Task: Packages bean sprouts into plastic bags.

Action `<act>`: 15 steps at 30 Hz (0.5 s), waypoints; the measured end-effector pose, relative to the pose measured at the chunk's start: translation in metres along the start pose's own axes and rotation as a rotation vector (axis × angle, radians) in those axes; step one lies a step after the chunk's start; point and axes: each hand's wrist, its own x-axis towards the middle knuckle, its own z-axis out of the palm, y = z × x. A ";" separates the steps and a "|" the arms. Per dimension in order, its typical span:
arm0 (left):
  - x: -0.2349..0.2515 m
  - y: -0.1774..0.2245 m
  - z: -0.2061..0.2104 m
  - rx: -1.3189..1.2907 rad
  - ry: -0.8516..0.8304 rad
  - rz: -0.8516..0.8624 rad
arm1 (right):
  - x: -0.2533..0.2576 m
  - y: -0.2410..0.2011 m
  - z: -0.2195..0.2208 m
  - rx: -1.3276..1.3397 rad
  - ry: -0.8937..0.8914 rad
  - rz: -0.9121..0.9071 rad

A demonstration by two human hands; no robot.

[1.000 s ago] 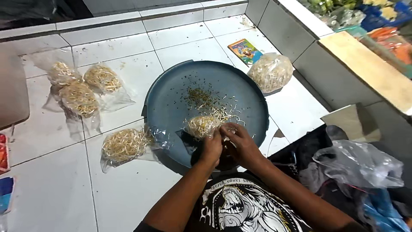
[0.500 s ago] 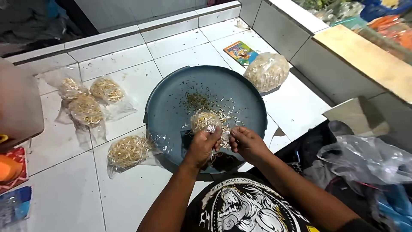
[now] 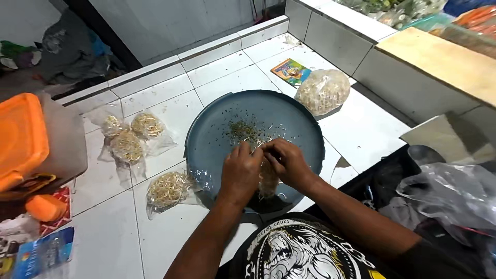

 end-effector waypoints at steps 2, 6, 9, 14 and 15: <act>-0.002 -0.004 0.013 -0.091 0.054 0.114 | 0.004 0.000 -0.004 0.024 -0.056 0.118; -0.003 -0.005 0.026 -0.303 0.013 0.101 | 0.001 0.006 0.000 -0.002 -0.020 0.233; 0.000 -0.013 0.025 -0.545 -0.156 -0.064 | -0.008 0.008 0.002 -0.062 -0.038 0.082; -0.003 -0.025 0.037 -0.721 -0.273 -0.150 | -0.014 0.017 0.001 -0.122 -0.168 0.018; -0.004 -0.023 0.039 -0.724 -0.250 -0.159 | -0.014 0.019 0.003 -0.121 -0.152 0.032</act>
